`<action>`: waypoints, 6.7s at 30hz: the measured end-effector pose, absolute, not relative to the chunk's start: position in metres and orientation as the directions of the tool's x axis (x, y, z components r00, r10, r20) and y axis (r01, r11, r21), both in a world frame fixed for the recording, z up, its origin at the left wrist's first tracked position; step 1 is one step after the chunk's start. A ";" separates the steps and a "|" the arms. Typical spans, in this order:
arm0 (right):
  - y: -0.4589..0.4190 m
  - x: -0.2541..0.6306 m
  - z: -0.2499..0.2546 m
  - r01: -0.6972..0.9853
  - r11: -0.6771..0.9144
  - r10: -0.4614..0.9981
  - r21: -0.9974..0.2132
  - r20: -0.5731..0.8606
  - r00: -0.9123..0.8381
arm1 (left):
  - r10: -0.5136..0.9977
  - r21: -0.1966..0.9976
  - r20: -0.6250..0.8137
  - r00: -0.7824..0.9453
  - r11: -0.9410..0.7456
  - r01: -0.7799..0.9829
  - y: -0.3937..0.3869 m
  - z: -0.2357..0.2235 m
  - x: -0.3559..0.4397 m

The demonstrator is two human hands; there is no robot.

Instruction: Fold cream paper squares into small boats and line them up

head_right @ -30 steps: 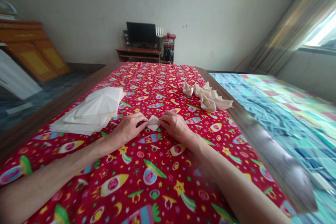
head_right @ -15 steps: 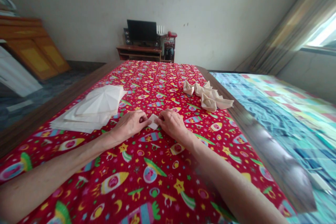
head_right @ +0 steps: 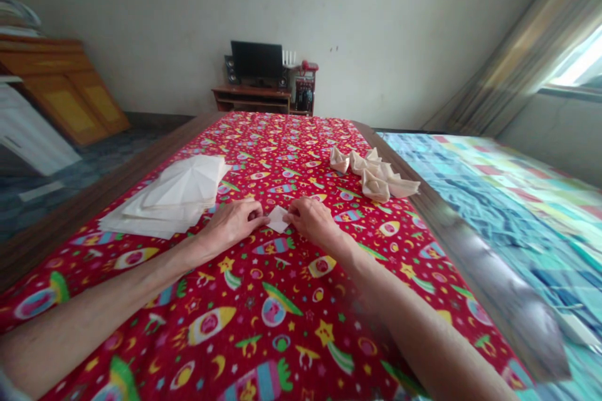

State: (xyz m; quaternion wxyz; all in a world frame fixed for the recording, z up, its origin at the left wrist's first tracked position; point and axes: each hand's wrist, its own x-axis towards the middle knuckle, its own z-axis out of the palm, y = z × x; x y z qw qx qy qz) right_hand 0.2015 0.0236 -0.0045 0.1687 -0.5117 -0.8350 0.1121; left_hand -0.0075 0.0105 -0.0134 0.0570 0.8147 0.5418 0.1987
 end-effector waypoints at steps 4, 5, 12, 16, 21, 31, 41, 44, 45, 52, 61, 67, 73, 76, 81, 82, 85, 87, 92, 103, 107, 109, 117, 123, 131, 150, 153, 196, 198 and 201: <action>0.021 0.204 -0.010 0.763 0.477 0.878 -0.437 0.270 -0.395 | 0.860 0.341 0.370 0.353 -0.479 0.809 0.007 -0.016 -0.012; 0.020 0.204 -0.012 0.751 0.462 0.885 -0.472 0.294 -0.360 | 0.844 0.359 0.402 0.354 -0.501 0.788 0.006 -0.017 -0.012; 0.005 0.186 -0.010 0.677 0.357 0.934 -0.643 0.262 -0.243 | 0.811 0.407 0.500 0.304 -0.529 0.744 0.003 -0.022 0.002; -0.004 0.181 -0.005 0.614 0.334 0.932 -0.716 0.152 -0.329 | 0.817 0.468 0.535 0.213 -0.497 0.731 0.003 -0.012 0.008; -0.005 0.186 0.001 0.561 0.317 0.932 -0.765 0.140 -0.335 | 0.750 0.368 0.607 0.262 -0.557 0.744 0.010 0.011 0.000; 0.001 0.197 -0.003 0.670 0.722 0.637 -0.175 0.548 -0.543 | 0.709 0.215 0.481 0.516 -0.666 0.714 0.004 -0.005 0.006; 0.000 0.202 -0.008 0.734 0.671 0.658 0.105 0.371 -0.655 | 0.647 0.087 0.449 0.617 -0.718 0.690 0.003 -0.011 -0.004; -0.001 0.201 -0.009 0.767 0.641 0.703 0.040 0.371 -0.607 | 0.627 0.033 0.461 0.628 -0.719 0.694 0.005 -0.015 -0.003; -0.001 0.200 -0.010 0.773 0.635 0.716 0.007 0.370 -0.592 | 0.629 0.042 0.463 0.625 -0.719 0.693 0.006 -0.015 -0.002; -0.001 0.197 -0.012 0.789 0.583 0.790 -0.194 0.362 -0.495 | 0.667 0.230 0.452 0.592 -0.728 0.646 0.015 -0.019 -0.007; 0.000 0.199 -0.014 0.807 0.562 0.800 -0.180 0.366 -0.475 | 0.690 0.284 0.454 0.564 -0.712 0.642 0.017 -0.019 -0.006; 0.003 0.204 -0.014 0.771 0.586 0.796 -0.250 0.358 -0.488 | 0.835 0.510 0.395 0.384 -0.546 0.664 0.012 -0.021 -0.005; 0.005 0.202 -0.017 0.796 0.540 0.826 -0.276 0.355 -0.437 | 0.881 0.503 0.358 0.309 -0.461 0.731 0.009 -0.013 -0.001; 0.007 0.201 -0.019 0.802 0.529 0.832 -0.279 0.356 -0.425 | 0.871 0.504 0.367 0.326 -0.480 0.718 0.011 -0.013 0.000; 0.010 0.200 -0.017 0.841 0.477 0.868 -0.256 0.285 -0.406 | 0.855 0.427 0.394 0.336 -0.494 0.757 0.013 -0.017 0.001; 0.010 0.199 -0.016 0.848 0.469 0.873 -0.247 0.277 -0.402 | 0.849 0.404 0.394 0.352 -0.504 0.764 0.013 -0.018 0.001; 0.008 0.197 -0.012 0.856 0.458 0.878 -0.242 0.275 -0.392 | 0.827 0.348 0.392 0.403 -0.539 0.767 0.013 -0.018 0.000; 0.008 0.196 -0.011 0.858 0.449 0.883 -0.248 0.267 -0.385 | 0.815 0.328 0.399 0.419 -0.554 0.765 0.013 -0.019 0.000; 0.011 0.191 -0.004 0.892 0.370 0.927 -0.258 0.165 -0.337 | 0.815 0.324 0.395 0.425 -0.556 0.765 0.016 -0.021 0.000; 0.018 0.194 0.006 0.868 0.390 0.920 -0.308 0.101 -0.378 | 0.822 0.361 0.383 0.421 -0.553 0.751 0.014 -0.019 -0.004; 0.020 0.194 0.002 0.880 0.362 0.932 -0.308 0.114 -0.344 | 0.827 0.376 0.384 0.410 -0.545 0.749 0.018 -0.023 -0.004; 0.020 0.194 0.001 0.878 0.363 0.932 -0.312 0.104 -0.348 | 0.830 0.385 0.378 0.411 -0.545 0.745 0.021 -0.024 -0.003; 0.018 0.203 0.003 0.890 0.361 0.932 -0.280 0.097 -0.348 | 0.858 0.390 0.334 0.390 -0.503 0.771 0.023 -0.022 -0.011; 0.018 0.205 -0.002 0.878 0.344 0.938 -0.333 0.090 -0.333 | 0.865 0.377 0.321 0.385 -0.490 0.786 0.023 -0.018 -0.020; 0.014 0.207 -0.004 0.801 0.366 0.930 -0.474 0.150 -0.336 | 0.885 0.404 0.273 0.376 -0.460 0.790 0.027 -0.012 0.000; 0.012 0.200 -0.006 0.518 0.389 0.917 -0.762 0.267 -0.296 | 0.853 0.676 0.368 0.371 -0.519 0.523 0.019 -0.006 0.011; 0.013 0.203 -0.007 0.463 0.353 0.931 -0.813 0.254 -0.264 | 0.879 0.710 0.354 0.320 -0.475 0.520 0.021 -0.002 0.009; 0.023 0.217 -0.014 0.904 0.241 0.942 -0.354 0.309 -0.130 | 0.822 0.225 0.453 0.344 -0.479 0.849 0.033 -0.021 -0.018; 0.023 0.216 -0.015 0.923 0.218 0.945 -0.319 0.304 -0.118 | 0.778 0.191 0.481 0.405 -0.543 0.817 0.027 -0.015 -0.014; 0.022 0.215 -0.016 0.936 0.201 0.948 -0.288 0.297 -0.112 | 0.641 0.083 0.429 0.636 -0.729 0.680 0.016 -0.010 -0.007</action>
